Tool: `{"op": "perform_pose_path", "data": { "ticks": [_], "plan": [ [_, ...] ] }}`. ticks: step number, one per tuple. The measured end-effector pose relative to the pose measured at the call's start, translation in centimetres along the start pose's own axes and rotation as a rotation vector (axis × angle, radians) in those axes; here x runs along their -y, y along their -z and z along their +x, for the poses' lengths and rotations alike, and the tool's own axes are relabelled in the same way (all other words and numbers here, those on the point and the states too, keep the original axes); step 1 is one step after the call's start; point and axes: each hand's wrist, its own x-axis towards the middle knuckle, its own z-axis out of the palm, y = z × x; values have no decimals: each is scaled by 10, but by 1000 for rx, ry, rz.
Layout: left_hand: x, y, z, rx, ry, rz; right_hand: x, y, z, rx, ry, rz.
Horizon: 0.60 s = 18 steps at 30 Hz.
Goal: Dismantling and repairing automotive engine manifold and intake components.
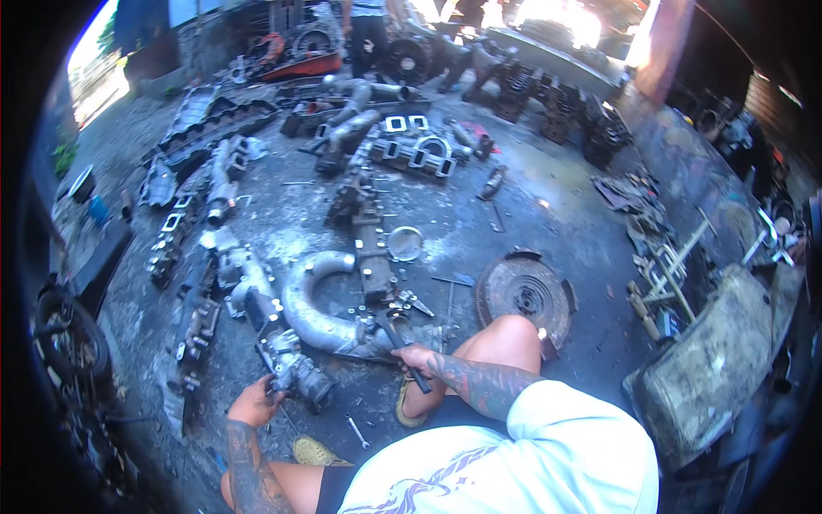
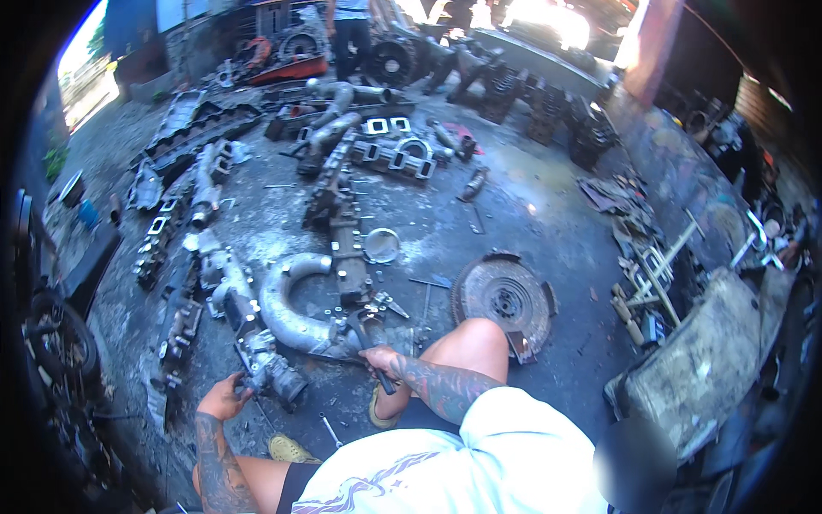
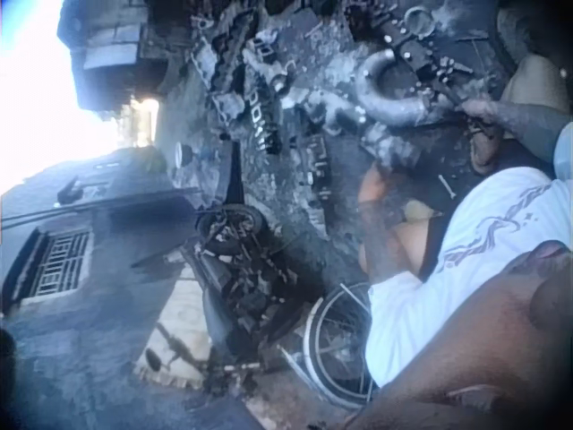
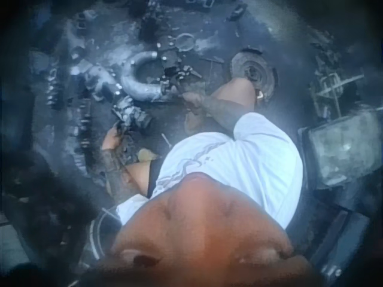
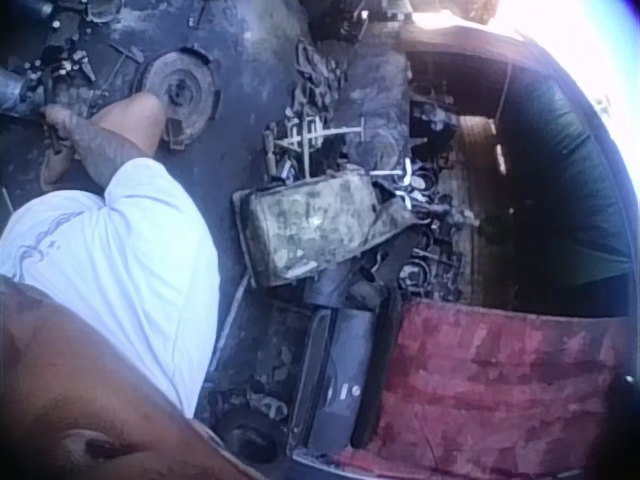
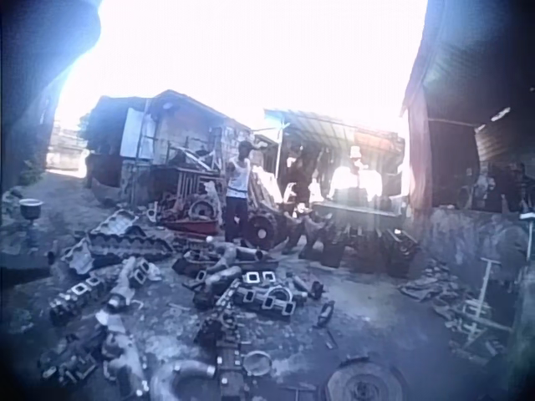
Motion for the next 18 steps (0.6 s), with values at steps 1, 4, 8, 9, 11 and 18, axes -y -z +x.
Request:
{"op": "perform_pose_path", "data": {
  "ticks": [1, 4, 8, 9, 11, 18],
  "plan": [
    [-2, 0, 2, 18, 13, 13, 0, 2, -1, -22, -36, -26],
    [-2, -2, 6, 5, 28, -4, 2, 5, -1, -5, -69, -20],
    [15, -11, 9, -49, -79, -1, 4, 4, 0, 11, -26, -180],
    [20, -12, 11, -39, -71, -25, 4, 2, 0, 6, -20, -199],
    [27, -15, 13, -30, -34, -52, 3, -1, 0, 14, -43, -87],
    [31, -13, 12, -6, 17, -40, 1, -4, 4, -6, -69, -36]
  ]
}}
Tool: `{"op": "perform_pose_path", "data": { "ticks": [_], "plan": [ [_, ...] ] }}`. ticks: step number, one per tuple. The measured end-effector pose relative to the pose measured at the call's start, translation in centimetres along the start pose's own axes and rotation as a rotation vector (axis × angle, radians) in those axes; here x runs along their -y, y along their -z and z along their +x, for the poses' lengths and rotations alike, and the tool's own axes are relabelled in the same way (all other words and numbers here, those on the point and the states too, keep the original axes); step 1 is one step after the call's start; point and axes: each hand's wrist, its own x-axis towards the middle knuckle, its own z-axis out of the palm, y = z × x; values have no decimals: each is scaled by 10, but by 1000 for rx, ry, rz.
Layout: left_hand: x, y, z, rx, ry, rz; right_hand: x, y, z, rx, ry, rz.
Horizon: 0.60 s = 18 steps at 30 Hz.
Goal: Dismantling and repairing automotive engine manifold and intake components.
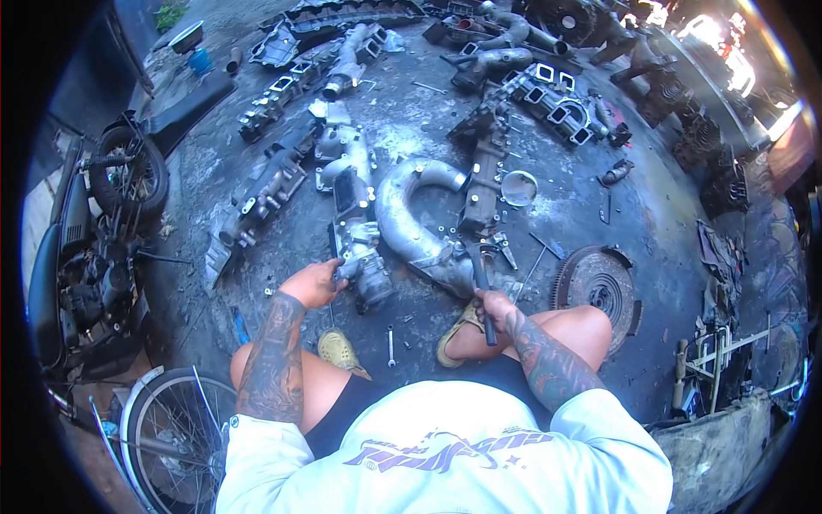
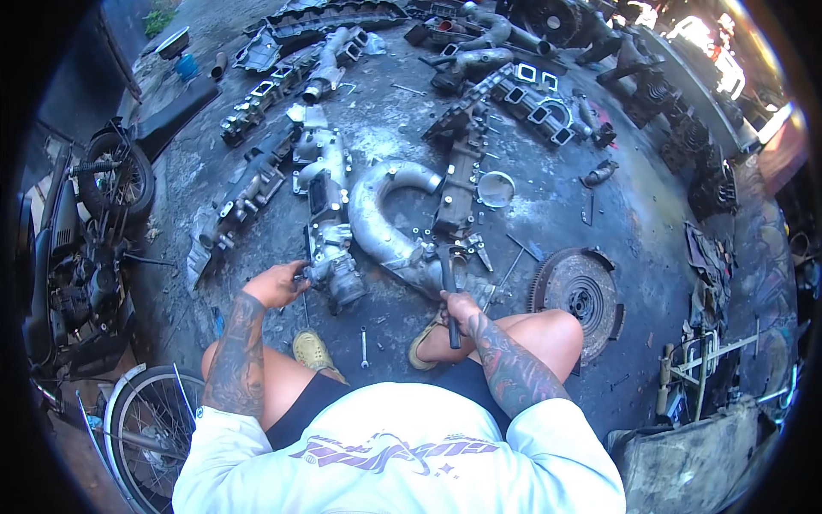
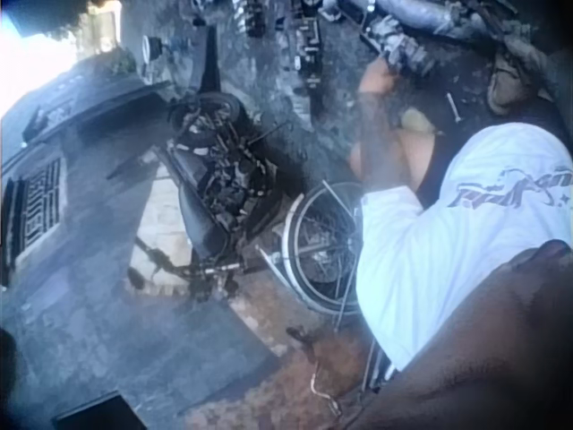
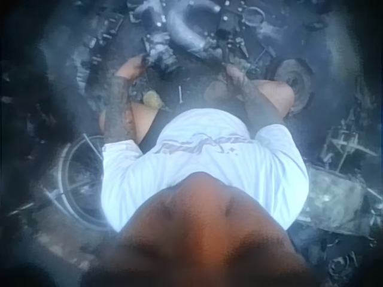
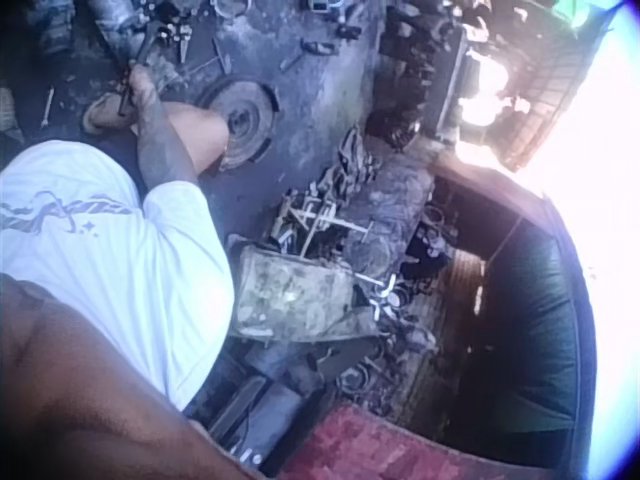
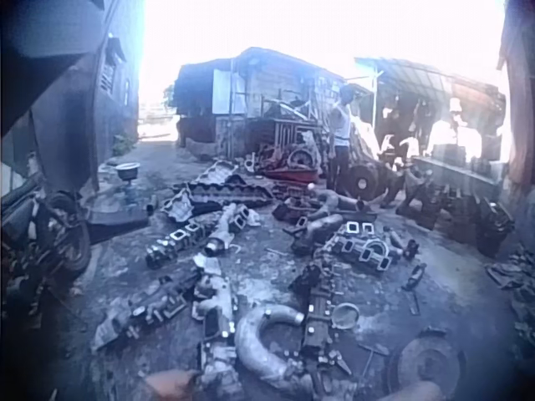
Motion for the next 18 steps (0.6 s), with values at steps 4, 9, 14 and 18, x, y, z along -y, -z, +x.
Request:
{"op": "perform_pose_path", "data": {
  "ticks": [4, 9, 14, 18],
  "plan": [
    [2, 0, 3, 6, 17, 7, -1, 0, 1, 10, 9, 1],
    [1, -1, 4, -6, 22, 11, 1, -2, -2, 55, 36, 15],
    [-4, 2, 2, -4, 35, -2, 2, -2, -4, 49, 29, 11],
    [-3, 1, 3, 13, 9, -47, 1, -2, -1, -12, -4, -20]
  ]
}}
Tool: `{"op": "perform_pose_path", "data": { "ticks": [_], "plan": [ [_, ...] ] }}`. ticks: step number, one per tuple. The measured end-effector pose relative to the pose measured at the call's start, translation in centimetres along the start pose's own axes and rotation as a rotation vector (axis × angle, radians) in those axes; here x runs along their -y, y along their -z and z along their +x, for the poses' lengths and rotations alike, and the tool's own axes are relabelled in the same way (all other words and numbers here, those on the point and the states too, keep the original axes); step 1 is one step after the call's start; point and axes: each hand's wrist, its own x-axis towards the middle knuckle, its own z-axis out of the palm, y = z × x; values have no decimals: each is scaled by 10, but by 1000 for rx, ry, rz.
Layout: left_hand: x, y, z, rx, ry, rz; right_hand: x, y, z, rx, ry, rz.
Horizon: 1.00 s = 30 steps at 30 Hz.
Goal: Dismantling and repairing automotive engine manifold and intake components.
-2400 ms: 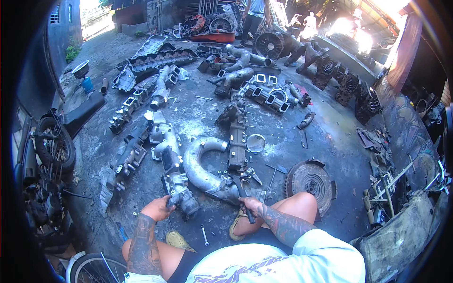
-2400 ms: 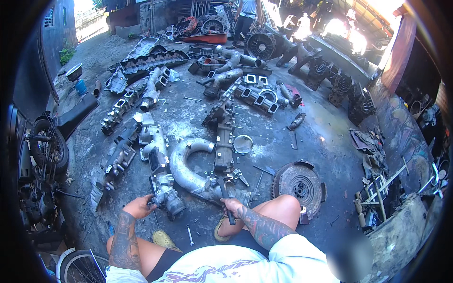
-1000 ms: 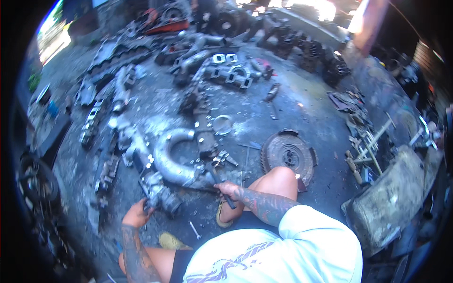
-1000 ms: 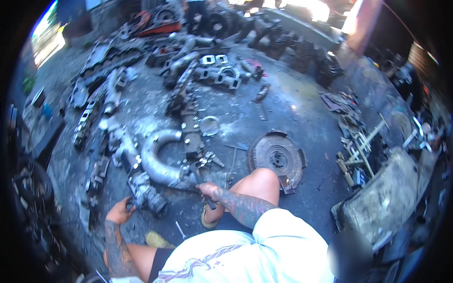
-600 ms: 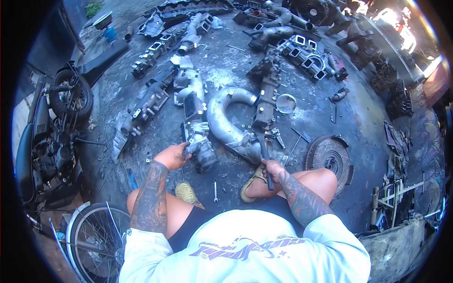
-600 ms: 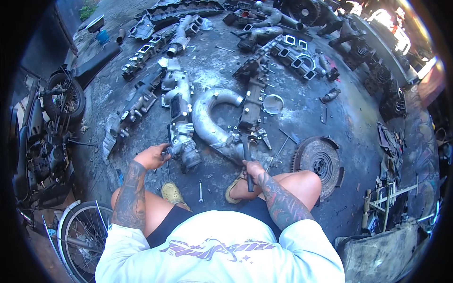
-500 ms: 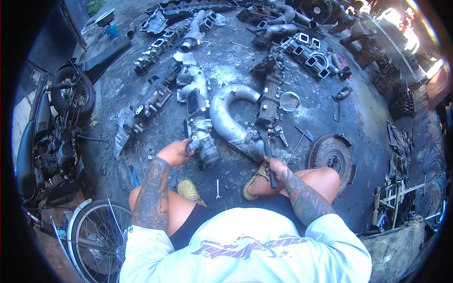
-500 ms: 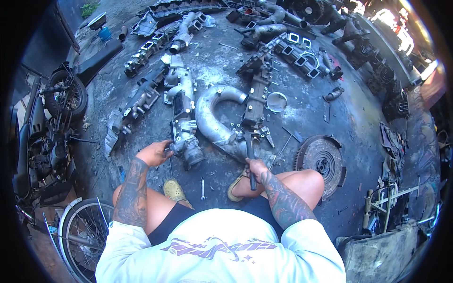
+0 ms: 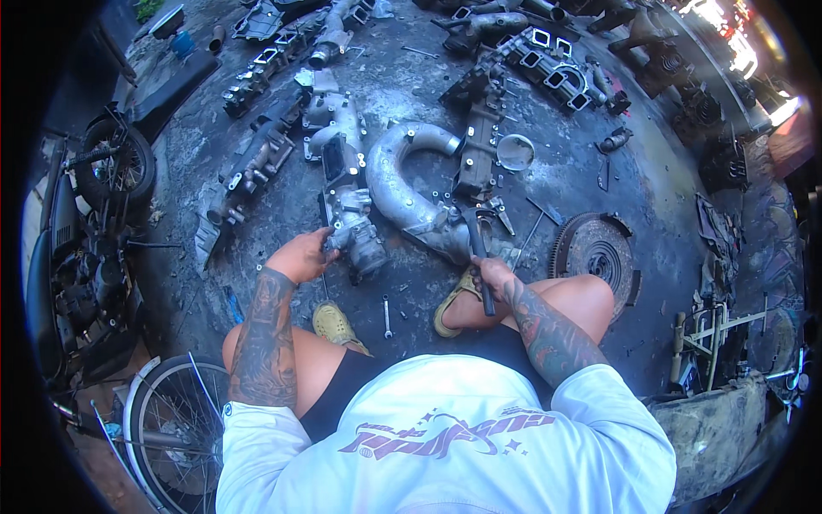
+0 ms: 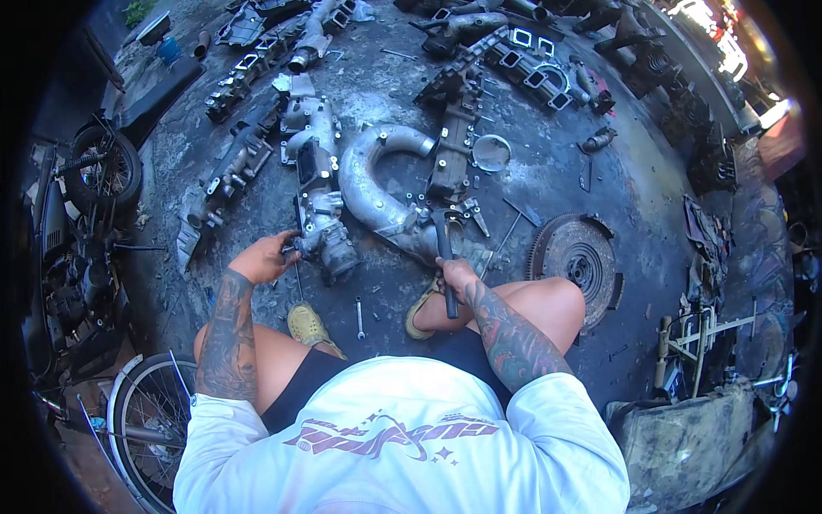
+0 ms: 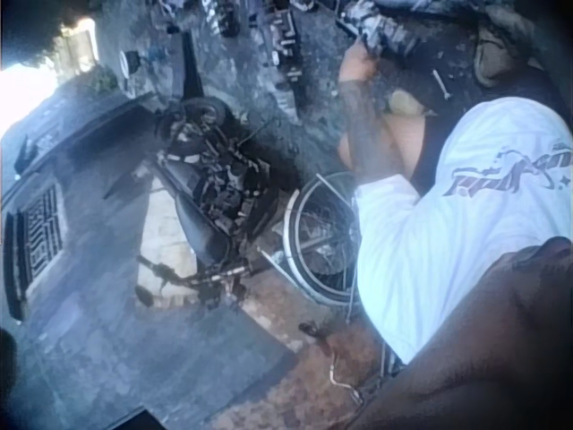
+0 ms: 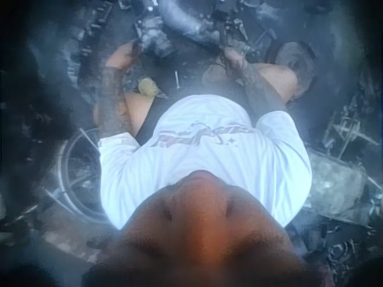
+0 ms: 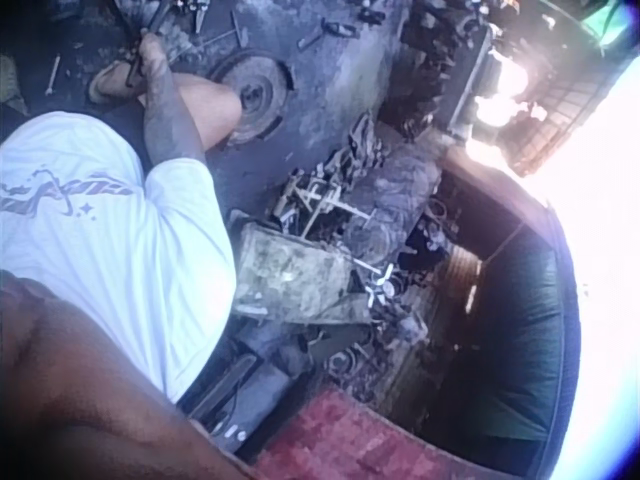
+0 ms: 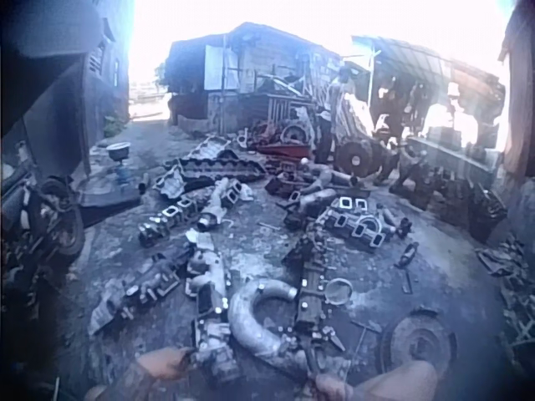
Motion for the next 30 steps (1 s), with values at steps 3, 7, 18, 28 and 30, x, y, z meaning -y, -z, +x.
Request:
{"op": "perform_pose_path", "data": {
  "ticks": [3, 7, 18, 28, 30],
  "plan": [
    [1, -2, 1, 0, 2, -3, 0, -1, 1, -19, -5, -27],
    [0, -1, 0, 0, 39, 20, 0, -3, 2, -50, 31, -29],
    [0, -4, 3, -4, 7, 33, -8, -6, 14, -69, 143, -35],
    [37, -4, 17, 97, 90, -15, -5, -9, 14, -73, 185, -228],
    [60, -2, 24, 82, 42, -6, -3, -11, 13, 14, 84, 8]
  ]
}}
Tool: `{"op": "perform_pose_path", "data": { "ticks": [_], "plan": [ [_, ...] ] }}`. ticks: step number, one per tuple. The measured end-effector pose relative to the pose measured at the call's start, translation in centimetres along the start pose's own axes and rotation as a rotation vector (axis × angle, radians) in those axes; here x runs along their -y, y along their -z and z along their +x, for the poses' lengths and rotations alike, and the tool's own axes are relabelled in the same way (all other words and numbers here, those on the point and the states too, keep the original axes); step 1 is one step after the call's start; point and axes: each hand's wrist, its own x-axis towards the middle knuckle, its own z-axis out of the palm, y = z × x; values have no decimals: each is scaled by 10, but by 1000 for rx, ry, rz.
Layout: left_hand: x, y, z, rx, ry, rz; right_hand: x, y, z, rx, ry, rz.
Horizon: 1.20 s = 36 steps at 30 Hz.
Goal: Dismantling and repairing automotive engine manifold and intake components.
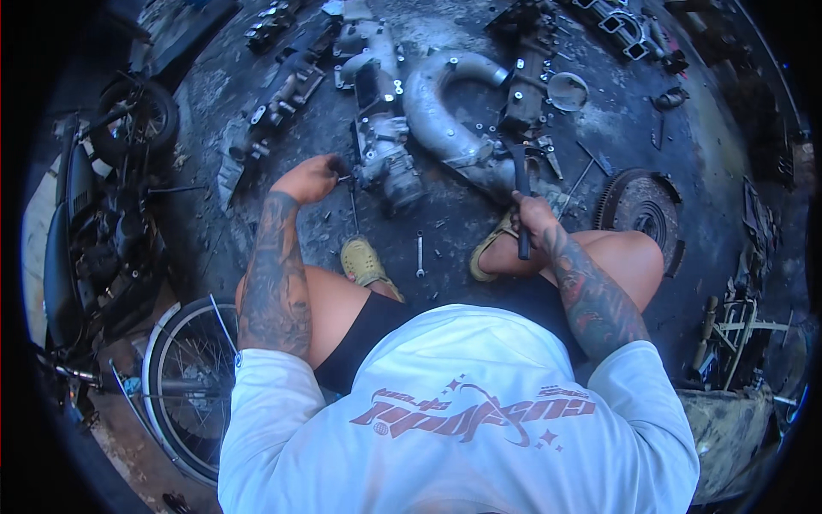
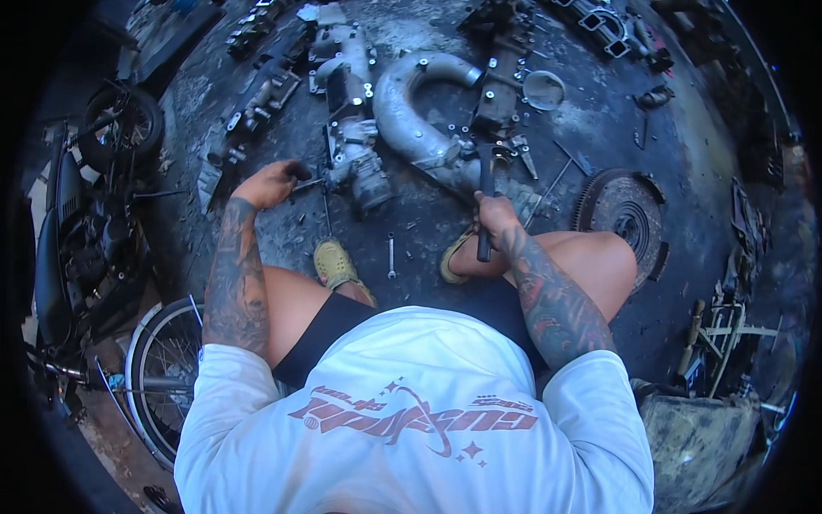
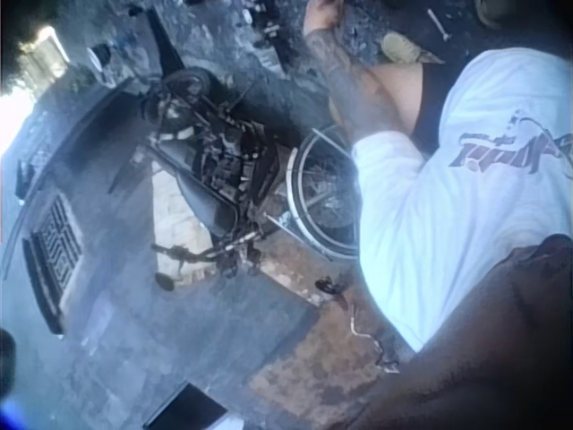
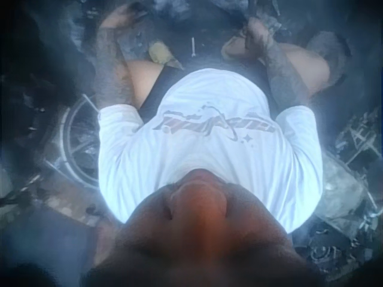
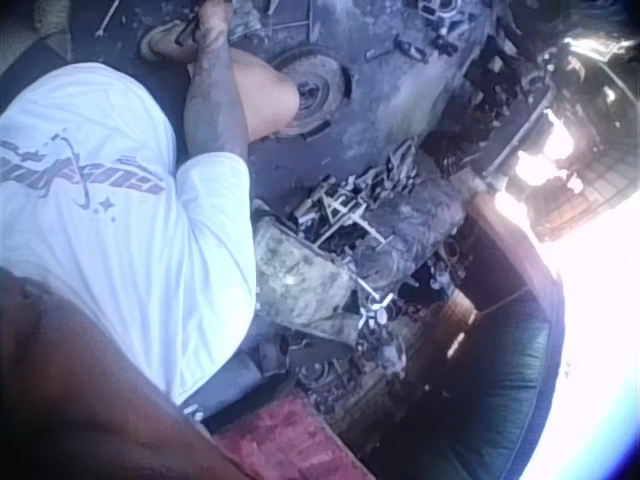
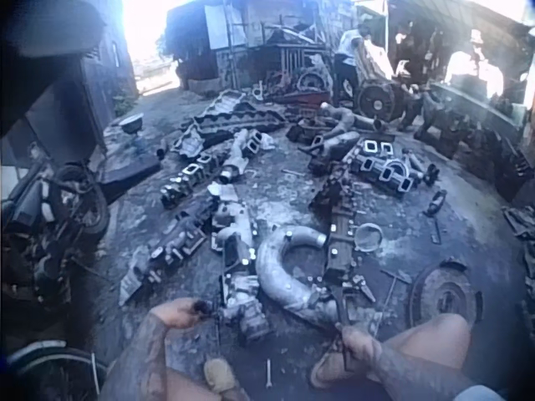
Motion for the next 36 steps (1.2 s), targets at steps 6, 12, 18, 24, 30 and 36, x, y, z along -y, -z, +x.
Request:
{"op": "perform_pose_path", "data": {
  "ticks": [6, 12, 18, 24, 30, 36],
  "plan": [
    [82, -32, 32, -119, 473, -452, 8, -13, -6, 57, -56, 299],
    [119, -128, 65, -49, 711, -481, 20, -30, -10, 20, -69, 301],
    [48, -257, 101, 444, 349, -47, 26, -43, -6, -56, -123, 300],
    [23, -284, 108, 103, 467, -216, 27, -47, -3, -48, -156, 233],
    [22, -282, 125, 161, 451, -123, 46, -26, 7, -74, -233, 308],
    [14, -281, 126, 154, 456, -24, 37, -16, 5, -28, -185, 220]
  ]
}}
